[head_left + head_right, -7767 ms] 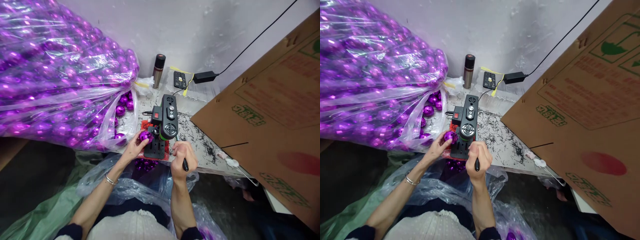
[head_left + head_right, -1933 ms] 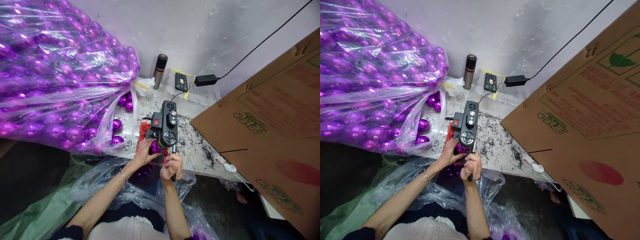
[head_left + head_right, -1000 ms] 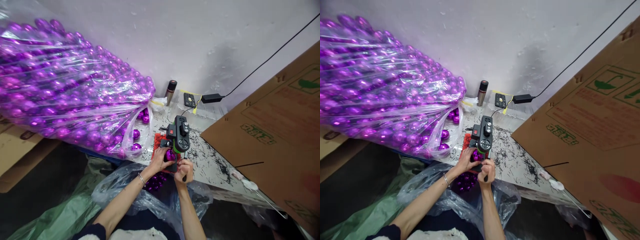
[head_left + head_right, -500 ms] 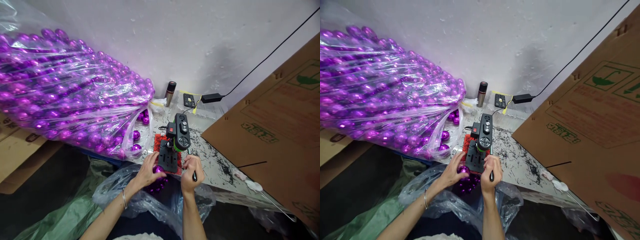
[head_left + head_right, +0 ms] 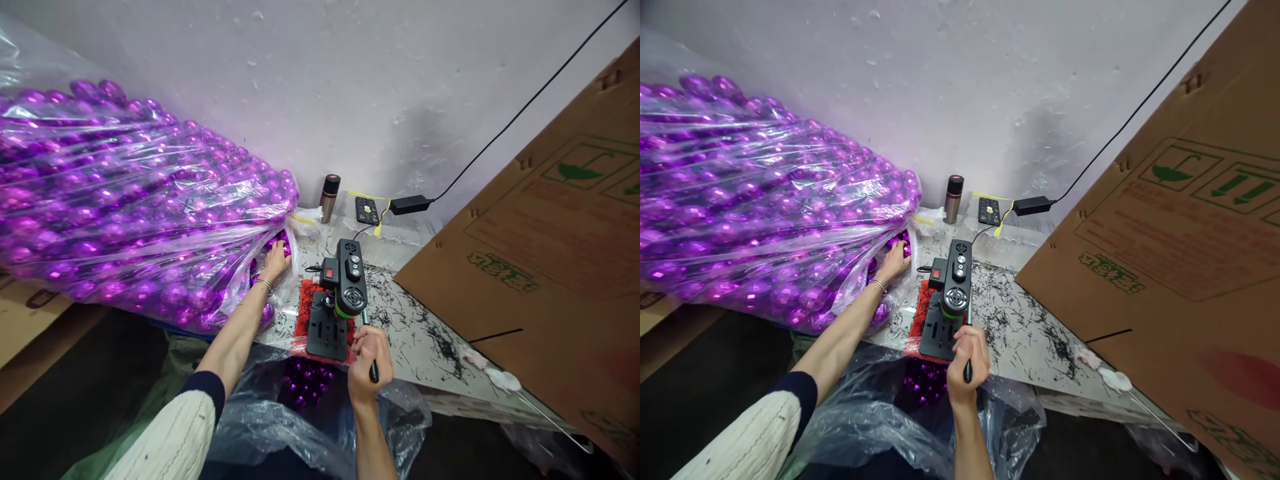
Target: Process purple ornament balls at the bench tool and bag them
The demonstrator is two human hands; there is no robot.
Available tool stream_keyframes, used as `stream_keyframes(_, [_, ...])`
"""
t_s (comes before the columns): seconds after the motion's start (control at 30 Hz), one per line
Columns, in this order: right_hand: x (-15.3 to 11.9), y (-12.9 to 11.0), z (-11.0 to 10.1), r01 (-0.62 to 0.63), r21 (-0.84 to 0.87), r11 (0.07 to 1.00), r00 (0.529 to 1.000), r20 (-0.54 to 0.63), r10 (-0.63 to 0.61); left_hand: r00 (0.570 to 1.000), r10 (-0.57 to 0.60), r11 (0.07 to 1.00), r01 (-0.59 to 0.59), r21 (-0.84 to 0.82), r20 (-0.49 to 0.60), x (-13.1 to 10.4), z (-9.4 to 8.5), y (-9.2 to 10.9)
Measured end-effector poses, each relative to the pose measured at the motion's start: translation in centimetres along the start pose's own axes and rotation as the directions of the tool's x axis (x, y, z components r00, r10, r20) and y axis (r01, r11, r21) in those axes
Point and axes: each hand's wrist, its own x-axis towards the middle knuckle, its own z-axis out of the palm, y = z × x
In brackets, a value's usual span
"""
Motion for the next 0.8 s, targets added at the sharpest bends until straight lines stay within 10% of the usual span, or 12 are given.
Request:
stream_keyframes(0.27, [0.9,-0.6,-0.1,0.035,0.024,0.999,0.999,0.033,-0.036,0.99,-0.132,0.93,0.142,-0.338,0.051,-3.2,-2.8,0.3])
stream_keyframes(0.53, [2.0,-1.5,-0.2,0.003,0.016,1.0,0.999,0.041,-0.003,0.928,-0.061,0.514,0.346,-0.785,0.369,-15.6,-1.1,-1.5])
stream_keyframes(0.8, [1.9,-1.5,-0.6,0.027,-0.022,0.999,0.997,0.077,-0.025,0.961,-0.053,0.73,0.222,-0.646,0.271,-19.9,5.0,-2.2])
